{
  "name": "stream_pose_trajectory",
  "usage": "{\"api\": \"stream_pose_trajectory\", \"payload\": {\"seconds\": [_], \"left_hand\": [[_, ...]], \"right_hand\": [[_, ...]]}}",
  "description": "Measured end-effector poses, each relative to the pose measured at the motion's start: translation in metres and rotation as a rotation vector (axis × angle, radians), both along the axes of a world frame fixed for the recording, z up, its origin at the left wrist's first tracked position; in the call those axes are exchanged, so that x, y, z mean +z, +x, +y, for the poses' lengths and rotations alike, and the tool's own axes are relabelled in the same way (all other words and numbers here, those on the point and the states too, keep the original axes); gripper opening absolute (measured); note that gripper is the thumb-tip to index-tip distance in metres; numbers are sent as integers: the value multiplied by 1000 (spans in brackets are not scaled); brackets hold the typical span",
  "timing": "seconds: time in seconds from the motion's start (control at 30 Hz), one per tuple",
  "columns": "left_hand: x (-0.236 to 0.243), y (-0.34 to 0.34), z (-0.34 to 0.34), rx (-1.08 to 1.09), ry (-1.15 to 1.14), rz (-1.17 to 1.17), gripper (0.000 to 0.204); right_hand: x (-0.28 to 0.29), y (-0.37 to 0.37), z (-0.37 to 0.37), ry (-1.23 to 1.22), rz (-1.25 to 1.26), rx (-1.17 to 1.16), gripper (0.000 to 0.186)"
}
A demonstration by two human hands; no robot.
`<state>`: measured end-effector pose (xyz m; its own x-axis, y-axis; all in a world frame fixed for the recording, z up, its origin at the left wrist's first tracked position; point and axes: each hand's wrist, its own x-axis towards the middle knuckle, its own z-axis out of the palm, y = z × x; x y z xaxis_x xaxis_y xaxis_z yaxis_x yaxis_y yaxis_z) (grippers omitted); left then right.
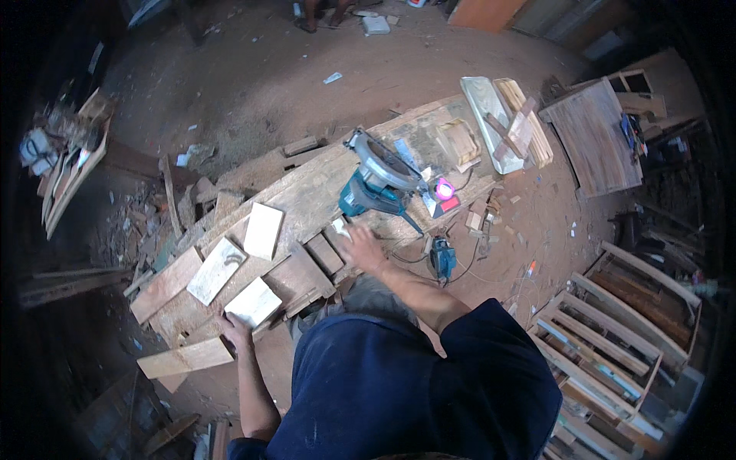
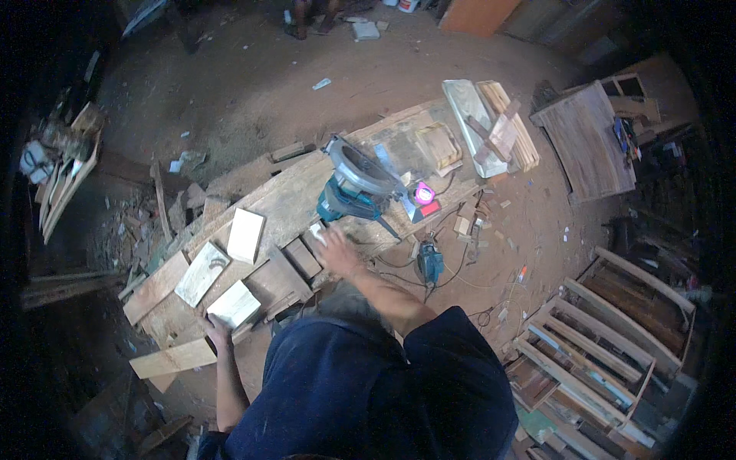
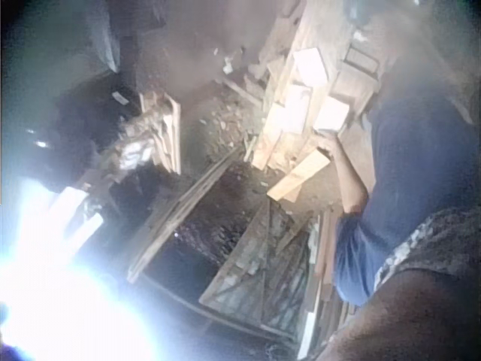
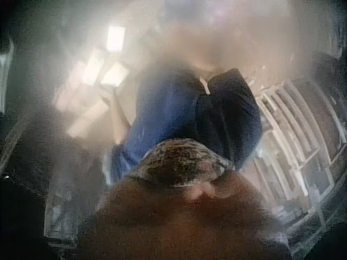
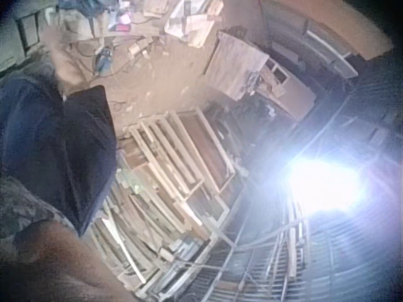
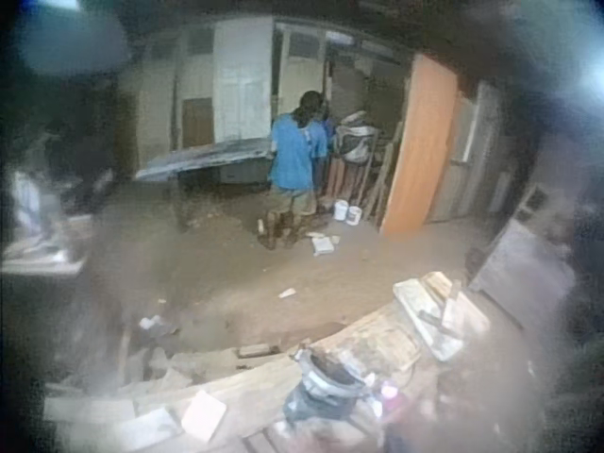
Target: The person uses a handheld circular saw to cut small rectangular pieces of wood on a workbench. They repeatedly position the wood, make a cut, and then inspect the resulting pieces before moving on to the next one.
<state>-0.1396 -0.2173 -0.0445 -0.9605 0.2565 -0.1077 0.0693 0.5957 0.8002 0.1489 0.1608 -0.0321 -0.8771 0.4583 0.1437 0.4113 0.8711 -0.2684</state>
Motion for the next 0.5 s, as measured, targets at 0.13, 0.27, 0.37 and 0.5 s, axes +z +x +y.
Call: {"api": "stream_pose_trajectory", "payload": {"seconds": [0.13,0.27,0.37,0.5], "left_hand": [[18,-17,2,50,137,-319,36],[113,22,78,-159,191,-634,30],[172,44,108,-590,-113,-704,37],[215,103,125,-824,-310,-913,60]], "right_hand": [[18,-27,-21,-511,-253,-323,43],[8,-23,-3,-697,-368,-355,42],[9,-11,-2,-756,-324,-280,44],[18,85,16,-1048,-406,-116,43]]}}
